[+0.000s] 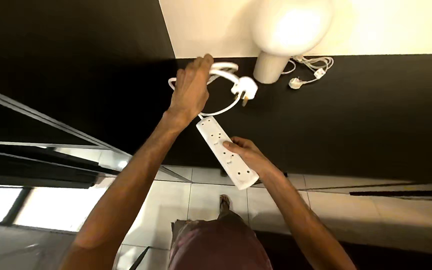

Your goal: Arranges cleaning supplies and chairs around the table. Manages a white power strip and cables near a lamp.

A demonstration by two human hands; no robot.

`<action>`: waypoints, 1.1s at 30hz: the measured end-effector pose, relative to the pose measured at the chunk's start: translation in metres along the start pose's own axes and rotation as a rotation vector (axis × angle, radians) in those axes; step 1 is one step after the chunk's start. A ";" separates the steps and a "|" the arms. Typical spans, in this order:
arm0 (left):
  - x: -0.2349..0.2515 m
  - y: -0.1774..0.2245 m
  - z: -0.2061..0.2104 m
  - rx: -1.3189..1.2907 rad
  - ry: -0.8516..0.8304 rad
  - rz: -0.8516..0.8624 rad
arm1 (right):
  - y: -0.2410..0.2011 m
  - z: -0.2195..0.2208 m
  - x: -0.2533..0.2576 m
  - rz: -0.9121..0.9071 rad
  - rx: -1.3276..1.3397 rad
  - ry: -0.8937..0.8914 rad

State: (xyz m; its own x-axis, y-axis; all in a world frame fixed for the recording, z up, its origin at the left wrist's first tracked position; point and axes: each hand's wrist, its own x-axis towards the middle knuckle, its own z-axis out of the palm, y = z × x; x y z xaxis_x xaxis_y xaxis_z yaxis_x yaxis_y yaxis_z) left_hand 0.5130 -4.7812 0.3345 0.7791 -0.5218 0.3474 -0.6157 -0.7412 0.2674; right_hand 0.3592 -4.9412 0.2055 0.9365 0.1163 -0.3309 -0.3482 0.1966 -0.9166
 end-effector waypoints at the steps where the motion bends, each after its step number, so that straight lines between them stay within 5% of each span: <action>1: 0.004 -0.006 0.010 0.070 0.014 0.007 | -0.003 -0.002 0.013 0.002 -0.012 0.003; 7: 0.023 -0.052 0.075 0.184 0.086 0.076 | -0.016 0.001 0.080 -0.037 0.026 0.185; 13: 0.034 -0.064 0.104 0.334 -0.081 0.035 | -0.009 0.005 0.167 -0.207 0.202 0.361; 18: 0.032 -0.098 0.125 0.299 -0.142 -0.053 | -0.012 -0.003 0.198 -0.138 0.139 0.350; 23: 0.030 -0.113 0.146 0.194 -0.024 -0.195 | -0.013 -0.002 0.219 -0.140 0.067 0.353; 33: 0.118 -0.138 0.140 0.377 -0.115 -0.344 | -0.012 0.055 0.288 -0.204 0.072 0.319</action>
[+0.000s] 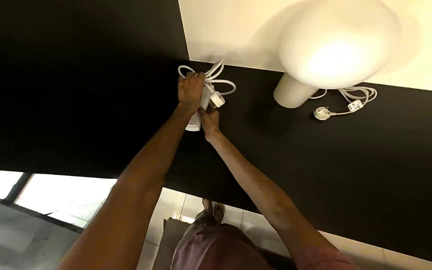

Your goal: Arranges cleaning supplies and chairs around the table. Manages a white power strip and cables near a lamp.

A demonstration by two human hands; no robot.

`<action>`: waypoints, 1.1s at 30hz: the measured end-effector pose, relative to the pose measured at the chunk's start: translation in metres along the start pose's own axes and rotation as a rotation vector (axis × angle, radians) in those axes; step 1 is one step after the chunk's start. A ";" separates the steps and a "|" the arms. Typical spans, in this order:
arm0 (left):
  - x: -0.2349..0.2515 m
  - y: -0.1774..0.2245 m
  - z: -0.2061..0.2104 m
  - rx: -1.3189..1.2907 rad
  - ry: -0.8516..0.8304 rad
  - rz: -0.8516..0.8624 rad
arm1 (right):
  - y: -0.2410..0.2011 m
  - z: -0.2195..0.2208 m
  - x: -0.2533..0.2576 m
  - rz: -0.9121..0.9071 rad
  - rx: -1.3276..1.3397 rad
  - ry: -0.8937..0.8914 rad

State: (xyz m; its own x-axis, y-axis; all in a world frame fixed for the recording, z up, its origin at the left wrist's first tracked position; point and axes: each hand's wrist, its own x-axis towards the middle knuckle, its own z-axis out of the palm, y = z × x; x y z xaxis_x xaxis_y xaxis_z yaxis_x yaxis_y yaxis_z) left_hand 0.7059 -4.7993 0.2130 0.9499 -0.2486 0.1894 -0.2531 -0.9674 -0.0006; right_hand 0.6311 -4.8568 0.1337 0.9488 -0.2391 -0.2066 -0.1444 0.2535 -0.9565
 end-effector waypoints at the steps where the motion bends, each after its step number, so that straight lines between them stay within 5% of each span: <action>1: 0.009 -0.002 0.000 0.011 -0.016 -0.003 | 0.002 0.005 0.006 0.006 0.005 -0.019; 9: 0.057 -0.025 0.013 -0.025 0.006 0.053 | 0.001 0.048 0.060 0.002 -0.358 0.155; 14: 0.078 -0.030 0.030 0.103 0.008 0.080 | -0.004 0.059 0.092 -0.054 -0.673 0.073; 18: 0.088 -0.028 0.043 0.219 -0.010 0.124 | -0.019 0.040 0.066 -0.151 -0.853 -0.104; 20: 0.091 -0.028 0.046 0.234 0.027 0.168 | -0.024 0.020 0.040 -0.308 -0.928 -0.101; 25: 0.075 -0.029 0.063 0.062 0.222 0.191 | -0.040 -0.017 0.054 -0.881 -1.218 0.345; 29: 0.053 -0.028 0.076 -0.197 0.291 0.114 | -0.069 -0.020 0.107 -0.842 -1.535 0.040; 33: 0.005 -0.008 0.076 -0.429 0.256 -0.274 | -0.089 -0.018 0.132 -0.566 -1.499 -0.147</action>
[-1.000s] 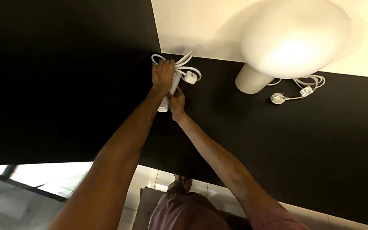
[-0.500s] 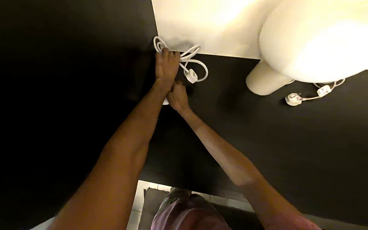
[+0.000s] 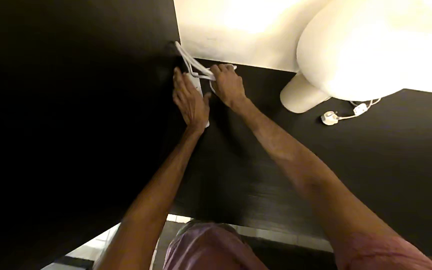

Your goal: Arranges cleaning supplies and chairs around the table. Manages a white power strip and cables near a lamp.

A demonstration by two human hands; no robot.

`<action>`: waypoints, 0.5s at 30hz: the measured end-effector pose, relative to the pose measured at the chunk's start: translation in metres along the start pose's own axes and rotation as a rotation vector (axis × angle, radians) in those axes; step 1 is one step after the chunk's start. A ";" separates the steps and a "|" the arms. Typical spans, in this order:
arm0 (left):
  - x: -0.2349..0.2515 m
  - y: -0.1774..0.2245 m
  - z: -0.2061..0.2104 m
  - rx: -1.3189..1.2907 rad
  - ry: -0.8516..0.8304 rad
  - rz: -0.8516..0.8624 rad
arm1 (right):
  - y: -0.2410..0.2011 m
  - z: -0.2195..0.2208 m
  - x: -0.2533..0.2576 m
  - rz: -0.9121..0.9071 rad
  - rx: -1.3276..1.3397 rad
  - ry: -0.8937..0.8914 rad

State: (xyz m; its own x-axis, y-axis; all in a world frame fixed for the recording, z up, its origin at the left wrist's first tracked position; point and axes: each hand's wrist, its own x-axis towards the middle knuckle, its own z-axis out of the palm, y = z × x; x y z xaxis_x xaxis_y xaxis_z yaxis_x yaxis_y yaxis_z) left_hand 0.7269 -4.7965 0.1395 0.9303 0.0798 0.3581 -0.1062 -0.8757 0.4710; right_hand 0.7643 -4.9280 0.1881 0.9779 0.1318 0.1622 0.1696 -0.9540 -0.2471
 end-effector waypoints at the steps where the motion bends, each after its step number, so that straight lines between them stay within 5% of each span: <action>1: -0.012 0.003 -0.002 0.013 -0.086 -0.131 | 0.000 -0.007 0.001 0.079 0.091 -0.004; 3: -0.023 0.004 -0.005 0.061 -0.302 -0.283 | 0.004 -0.017 0.003 0.175 0.243 0.080; 6: -0.019 0.000 -0.015 0.020 -0.379 -0.353 | 0.011 -0.032 0.019 0.169 0.413 0.173; 11: -0.033 -0.019 -0.045 -0.329 -0.173 -0.459 | 0.029 -0.049 0.036 0.364 1.110 0.085; 15: -0.027 -0.020 -0.072 -0.518 -0.112 -0.358 | 0.042 -0.004 0.022 0.611 1.468 0.106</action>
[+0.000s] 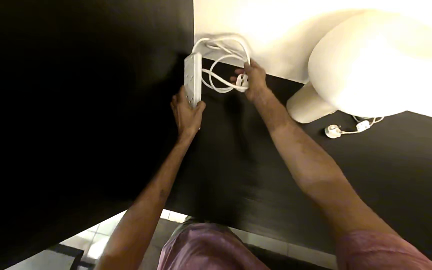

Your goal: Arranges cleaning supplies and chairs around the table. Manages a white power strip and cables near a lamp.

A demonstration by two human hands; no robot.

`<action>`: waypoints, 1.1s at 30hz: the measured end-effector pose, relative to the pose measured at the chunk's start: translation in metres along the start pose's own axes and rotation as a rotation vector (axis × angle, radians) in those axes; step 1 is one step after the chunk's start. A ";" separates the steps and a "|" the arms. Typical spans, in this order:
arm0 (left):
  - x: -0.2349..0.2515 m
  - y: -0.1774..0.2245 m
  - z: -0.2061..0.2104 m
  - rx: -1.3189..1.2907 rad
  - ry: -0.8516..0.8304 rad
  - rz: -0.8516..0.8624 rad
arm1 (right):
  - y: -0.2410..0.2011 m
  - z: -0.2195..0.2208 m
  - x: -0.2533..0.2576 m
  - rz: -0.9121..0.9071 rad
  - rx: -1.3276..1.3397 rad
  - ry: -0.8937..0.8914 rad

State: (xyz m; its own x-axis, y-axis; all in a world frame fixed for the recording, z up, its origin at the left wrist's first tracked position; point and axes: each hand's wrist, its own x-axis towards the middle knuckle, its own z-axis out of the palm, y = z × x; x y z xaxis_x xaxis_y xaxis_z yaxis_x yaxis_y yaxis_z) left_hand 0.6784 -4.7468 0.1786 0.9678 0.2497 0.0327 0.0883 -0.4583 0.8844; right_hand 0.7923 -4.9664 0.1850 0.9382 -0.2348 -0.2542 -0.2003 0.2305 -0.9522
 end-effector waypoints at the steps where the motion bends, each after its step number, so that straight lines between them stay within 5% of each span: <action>1: 0.004 0.008 -0.004 -0.012 -0.015 0.020 | 0.017 0.003 -0.001 0.004 0.025 0.042; 5: 0.033 0.037 -0.012 0.023 -0.084 0.059 | 0.061 0.047 -0.010 -0.021 -0.059 0.260; 9: 0.063 0.049 0.008 0.343 -0.112 0.120 | 0.069 0.084 -0.014 -0.038 -0.319 0.346; 16: 0.057 0.013 0.042 0.684 0.036 0.168 | 0.056 0.056 -0.048 0.136 -0.584 0.034; 22: 0.051 0.007 0.044 0.766 -0.074 0.153 | 0.052 0.047 -0.038 0.043 -0.966 0.133; 25: 0.065 0.007 0.042 0.818 -0.156 0.173 | 0.060 0.056 -0.034 -0.144 -1.126 0.241; 28: 0.067 0.000 0.046 0.803 -0.129 0.177 | 0.080 0.056 -0.020 -0.359 -1.132 0.181; 33: 0.059 -0.006 0.045 0.643 -0.122 0.101 | 0.085 0.037 -0.018 -0.278 -0.711 0.094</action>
State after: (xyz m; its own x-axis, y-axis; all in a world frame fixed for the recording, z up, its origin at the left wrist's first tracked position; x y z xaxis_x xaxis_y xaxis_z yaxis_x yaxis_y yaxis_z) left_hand 0.7457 -4.7677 0.1548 0.9951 0.0976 0.0142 0.0823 -0.9016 0.4247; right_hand 0.7689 -4.9073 0.1149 0.9591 -0.2818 0.0276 -0.1234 -0.5037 -0.8550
